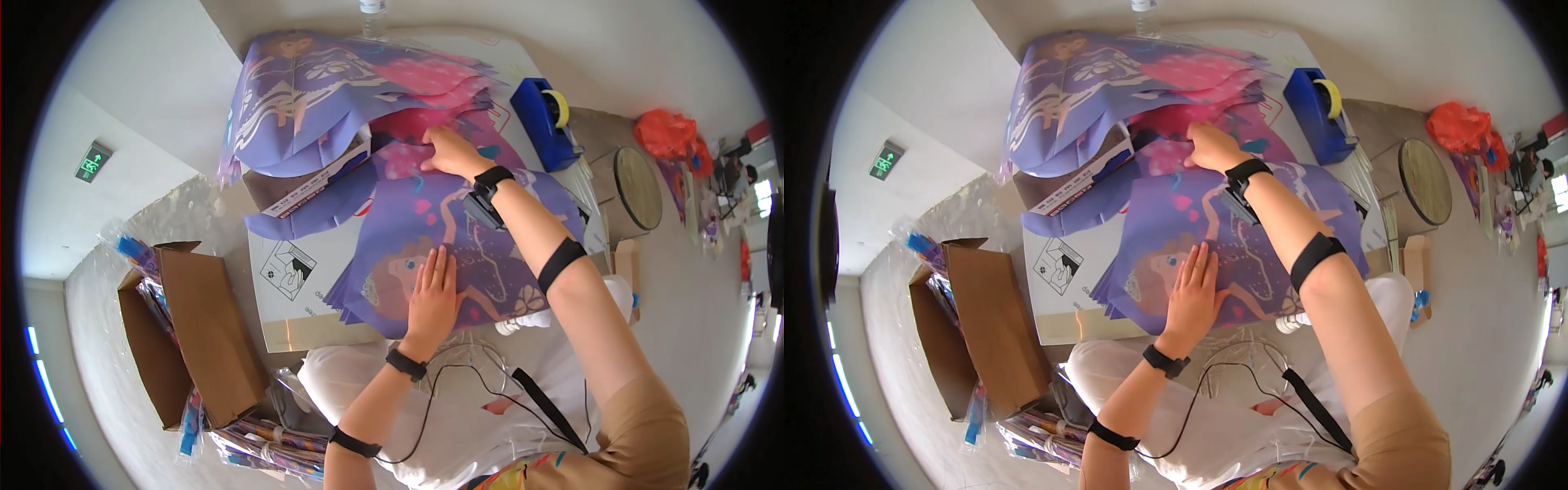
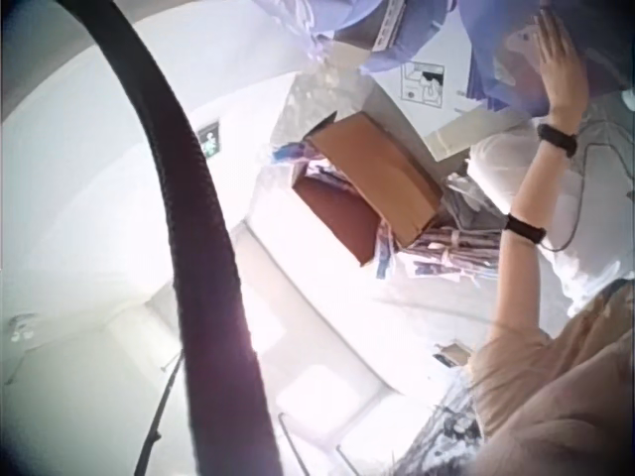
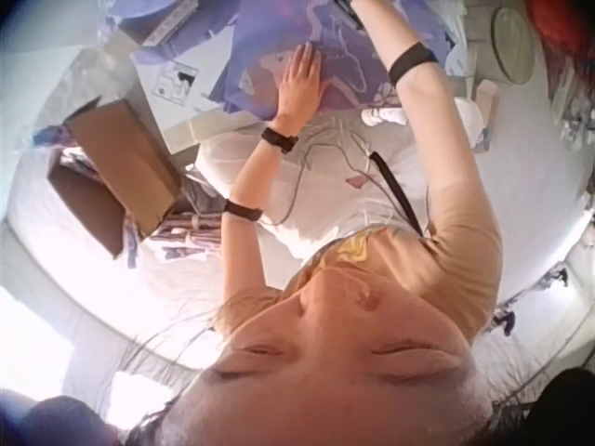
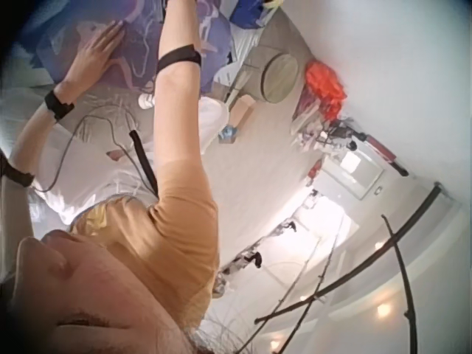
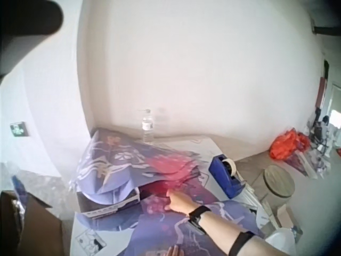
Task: Assembling a printed plastic kite by inserting structural rods and securing them with tape.
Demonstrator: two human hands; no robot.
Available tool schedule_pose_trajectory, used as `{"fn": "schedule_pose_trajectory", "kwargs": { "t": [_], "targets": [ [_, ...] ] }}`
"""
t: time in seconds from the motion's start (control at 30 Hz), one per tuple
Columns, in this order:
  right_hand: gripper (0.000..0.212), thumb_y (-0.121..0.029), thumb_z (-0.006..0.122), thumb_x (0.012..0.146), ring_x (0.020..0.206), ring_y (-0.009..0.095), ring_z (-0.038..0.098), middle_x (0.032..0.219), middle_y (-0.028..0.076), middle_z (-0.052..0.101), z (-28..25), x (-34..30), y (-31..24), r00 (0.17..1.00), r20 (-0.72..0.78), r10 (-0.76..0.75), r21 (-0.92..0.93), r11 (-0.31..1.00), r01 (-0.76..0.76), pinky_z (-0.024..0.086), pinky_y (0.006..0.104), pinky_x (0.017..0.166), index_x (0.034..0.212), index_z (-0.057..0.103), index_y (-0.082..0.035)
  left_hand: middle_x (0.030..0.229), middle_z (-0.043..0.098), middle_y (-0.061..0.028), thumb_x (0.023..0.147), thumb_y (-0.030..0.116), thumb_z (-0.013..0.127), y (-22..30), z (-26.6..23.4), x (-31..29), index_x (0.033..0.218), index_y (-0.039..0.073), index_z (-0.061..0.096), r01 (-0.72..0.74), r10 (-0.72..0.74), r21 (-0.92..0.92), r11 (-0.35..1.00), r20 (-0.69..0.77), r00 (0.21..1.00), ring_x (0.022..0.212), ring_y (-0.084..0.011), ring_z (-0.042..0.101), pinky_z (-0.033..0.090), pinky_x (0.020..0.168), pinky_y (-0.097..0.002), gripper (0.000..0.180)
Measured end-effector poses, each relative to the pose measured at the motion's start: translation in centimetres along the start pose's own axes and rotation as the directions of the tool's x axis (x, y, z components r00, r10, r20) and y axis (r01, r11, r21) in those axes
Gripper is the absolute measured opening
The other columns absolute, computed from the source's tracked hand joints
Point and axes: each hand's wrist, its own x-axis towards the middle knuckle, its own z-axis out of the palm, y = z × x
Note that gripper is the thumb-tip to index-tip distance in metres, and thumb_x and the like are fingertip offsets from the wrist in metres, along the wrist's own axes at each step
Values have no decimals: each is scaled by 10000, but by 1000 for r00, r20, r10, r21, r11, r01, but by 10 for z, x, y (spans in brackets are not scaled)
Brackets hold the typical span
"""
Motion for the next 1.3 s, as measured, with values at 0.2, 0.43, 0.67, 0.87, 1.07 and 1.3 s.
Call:
{"fn": "schedule_pose_trajectory", "kwargs": {
  "t": [0.2,0.43,0.67,0.87,1.07,1.3],
  "targets": [
    [377,-183,823,646,891,325,648,892,129,670,2,35,13,891,429,150,-49,989,-143,485,418,745,945,623,-74,1501,298,-194,838,203,649,-8,-4,-1,1387,-44,378,30,-30,-12,999,32,999,1393,-340,284,281,1126,-447,660],
    [354,-140,805,673,810,240,635,794,84,642,10,35,34,988,-48,-147,6,989,147,484,381,704,933,598,-20,1500,299,-193,844,190,637,-6,-5,1,1388,-49,377,55,-55,3,998,35,998,1398,-329,278,269,1134,-430,648],
    [177,-128,704,753,813,270,658,757,110,658,3,37,17,970,238,43,9,999,-46,506,379,702,875,619,-31,1497,300,-196,850,201,630,-7,-5,-2,1386,-52,378,52,-54,28,998,44,998,1398,-328,277,263,1137,-427,644],
    [125,-113,602,842,829,254,680,774,118,671,-13,53,-10,916,-210,342,288,917,-277,513,363,723,935,603,-29,1501,290,-202,853,198,626,-6,-6,-4,1390,-51,373,67,-68,16,998,34,997,1401,-334,269,257,1139,-427,643],
    [527,-122,620,882,1184,252,557,1264,185,557,9,40,25,985,-117,126,331,940,-81,456,342,953,1364,414,-72,1508,284,-198,848,217,636,0,-4,1,1402,-31,371,92,-93,27,995,15,996,1407,-335,262,247,1139,-458,662],
    [496,-109,574,910,1251,350,474,1365,181,491,-26,-120,-36,967,-150,-207,124,966,226,385,411,1042,1373,420,-22,1507,312,-170,869,342,620,-10,-3,-2,1400,6,401,87,-87,93,992,2,996,1413,-325,263,240,1138,-475,666]
  ]
}}
